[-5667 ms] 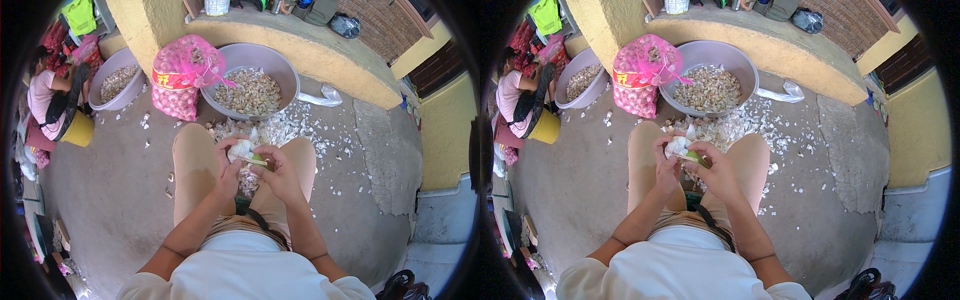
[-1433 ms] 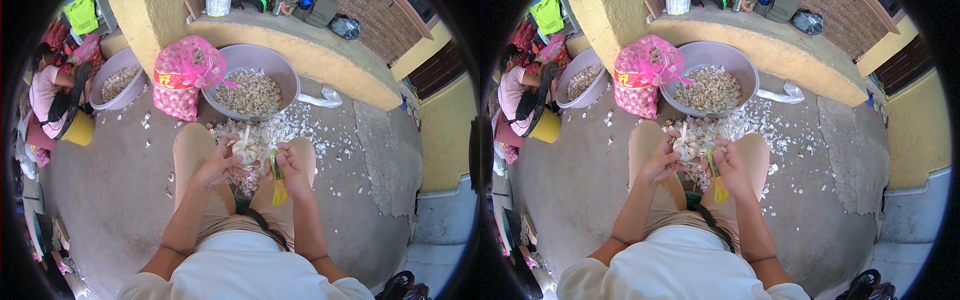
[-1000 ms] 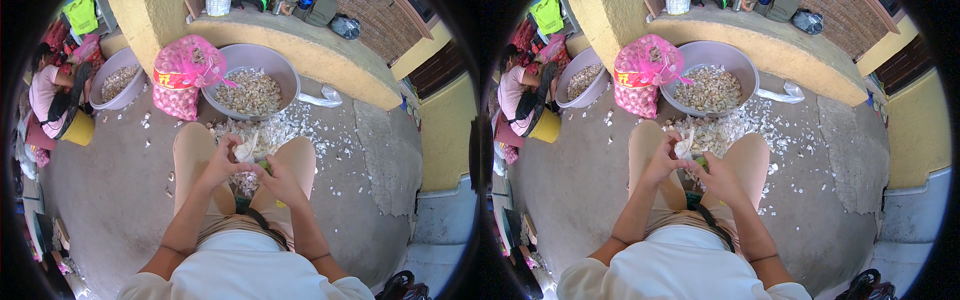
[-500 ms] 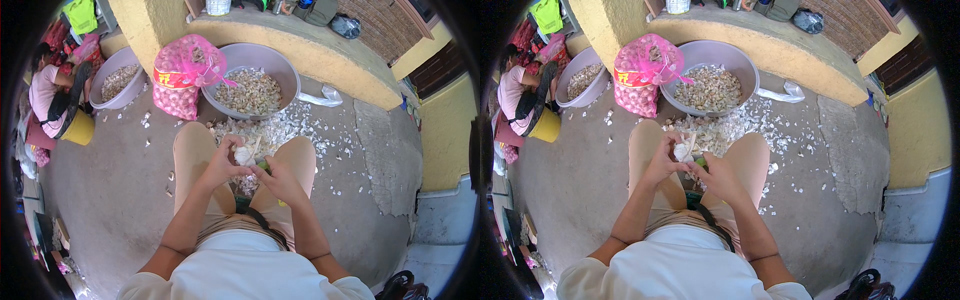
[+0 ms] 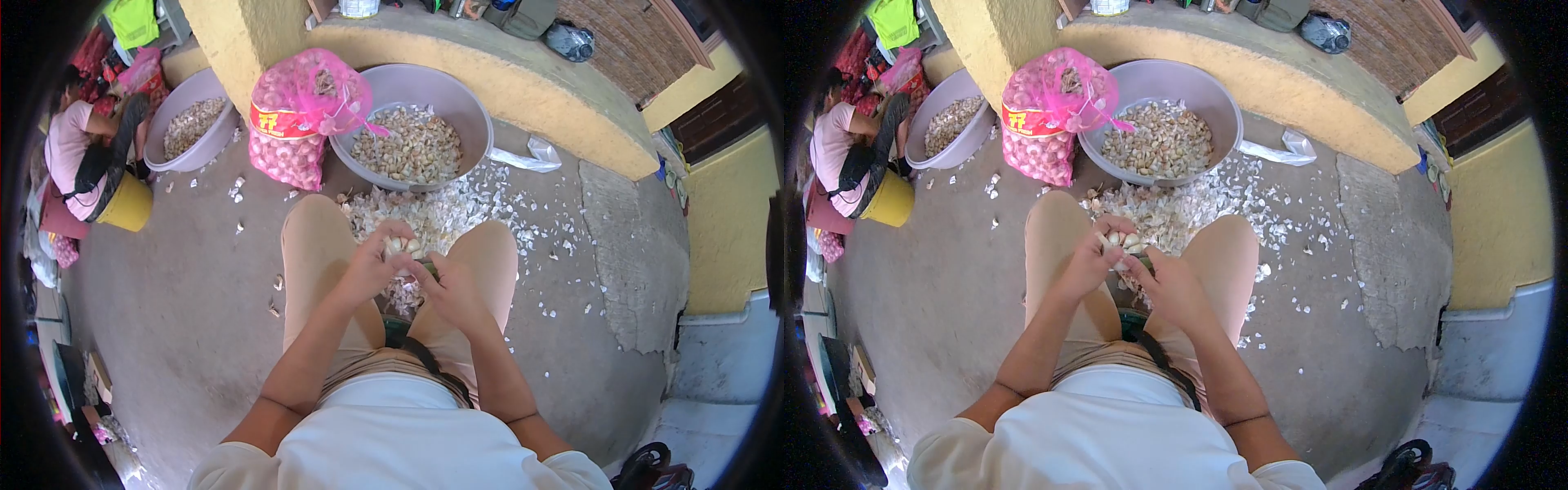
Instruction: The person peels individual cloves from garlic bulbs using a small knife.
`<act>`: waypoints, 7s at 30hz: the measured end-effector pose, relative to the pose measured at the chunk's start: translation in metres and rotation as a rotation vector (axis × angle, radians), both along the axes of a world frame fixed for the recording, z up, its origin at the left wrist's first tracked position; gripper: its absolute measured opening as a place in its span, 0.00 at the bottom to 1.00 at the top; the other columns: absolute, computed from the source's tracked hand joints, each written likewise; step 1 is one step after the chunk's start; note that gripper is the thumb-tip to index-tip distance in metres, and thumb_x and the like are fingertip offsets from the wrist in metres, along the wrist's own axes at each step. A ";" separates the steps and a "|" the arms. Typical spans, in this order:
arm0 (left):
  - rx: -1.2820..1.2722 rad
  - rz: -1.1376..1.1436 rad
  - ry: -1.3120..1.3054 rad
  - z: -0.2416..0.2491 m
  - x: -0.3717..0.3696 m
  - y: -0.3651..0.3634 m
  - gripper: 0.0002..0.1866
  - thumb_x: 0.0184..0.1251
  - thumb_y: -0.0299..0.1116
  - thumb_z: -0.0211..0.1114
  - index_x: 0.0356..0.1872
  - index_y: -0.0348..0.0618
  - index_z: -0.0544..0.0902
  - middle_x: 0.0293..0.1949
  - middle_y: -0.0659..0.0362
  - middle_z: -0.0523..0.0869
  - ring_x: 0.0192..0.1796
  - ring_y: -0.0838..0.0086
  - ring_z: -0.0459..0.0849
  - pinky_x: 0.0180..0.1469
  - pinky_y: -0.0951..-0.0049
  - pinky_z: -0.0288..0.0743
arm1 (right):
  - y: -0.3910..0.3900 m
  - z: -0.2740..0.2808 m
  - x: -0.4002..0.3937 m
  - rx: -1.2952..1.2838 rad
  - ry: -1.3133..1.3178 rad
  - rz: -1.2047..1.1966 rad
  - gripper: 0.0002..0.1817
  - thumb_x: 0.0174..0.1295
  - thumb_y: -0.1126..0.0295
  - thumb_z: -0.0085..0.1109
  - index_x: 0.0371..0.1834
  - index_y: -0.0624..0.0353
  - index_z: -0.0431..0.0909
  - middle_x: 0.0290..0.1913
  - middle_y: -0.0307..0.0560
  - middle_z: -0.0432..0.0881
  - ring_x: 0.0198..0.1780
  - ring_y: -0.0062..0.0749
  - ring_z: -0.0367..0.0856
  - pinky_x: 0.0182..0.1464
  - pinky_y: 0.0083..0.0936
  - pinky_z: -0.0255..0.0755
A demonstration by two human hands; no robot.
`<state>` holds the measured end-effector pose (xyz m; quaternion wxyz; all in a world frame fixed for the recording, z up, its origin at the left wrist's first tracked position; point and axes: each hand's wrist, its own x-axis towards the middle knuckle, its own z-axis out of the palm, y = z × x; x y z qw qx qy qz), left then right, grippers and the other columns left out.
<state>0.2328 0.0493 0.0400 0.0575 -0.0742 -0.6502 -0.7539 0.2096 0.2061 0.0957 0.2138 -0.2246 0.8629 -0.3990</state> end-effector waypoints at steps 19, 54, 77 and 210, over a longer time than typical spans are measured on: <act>0.016 -0.043 -0.133 0.022 -0.006 0.001 0.21 0.69 0.42 0.40 0.42 0.39 0.78 0.43 0.57 0.73 0.48 0.71 0.70 0.53 0.72 0.62 | -0.002 0.010 -0.019 0.199 0.222 0.133 0.19 0.54 0.56 0.55 0.32 0.66 0.71 0.23 0.58 0.76 0.28 0.50 0.76 0.30 0.38 0.67; 0.064 0.044 -0.100 0.036 -0.009 0.011 0.22 0.69 0.43 0.40 0.40 0.37 0.79 0.45 0.56 0.75 0.49 0.70 0.71 0.54 0.73 0.60 | 0.007 0.014 -0.028 0.064 0.242 0.163 0.22 0.56 0.52 0.51 0.30 0.65 0.69 0.22 0.59 0.75 0.27 0.52 0.76 0.30 0.40 0.68; 0.150 0.127 -0.247 0.019 -0.011 0.008 0.23 0.69 0.46 0.39 0.44 0.38 0.75 0.43 0.56 0.77 0.48 0.73 0.74 0.50 0.74 0.66 | 0.004 0.004 -0.021 0.390 0.486 0.441 0.18 0.57 0.55 0.50 0.21 0.60 0.69 0.16 0.54 0.73 0.19 0.47 0.73 0.24 0.37 0.66; 0.463 0.230 -0.294 0.030 -0.013 0.011 0.25 0.69 0.47 0.36 0.48 0.37 0.73 0.45 0.59 0.75 0.46 0.77 0.74 0.49 0.77 0.67 | -0.002 -0.054 -0.035 -0.316 -0.119 -0.226 0.23 0.52 0.60 0.58 0.50 0.58 0.69 0.23 0.48 0.78 0.17 0.28 0.72 0.20 0.23 0.66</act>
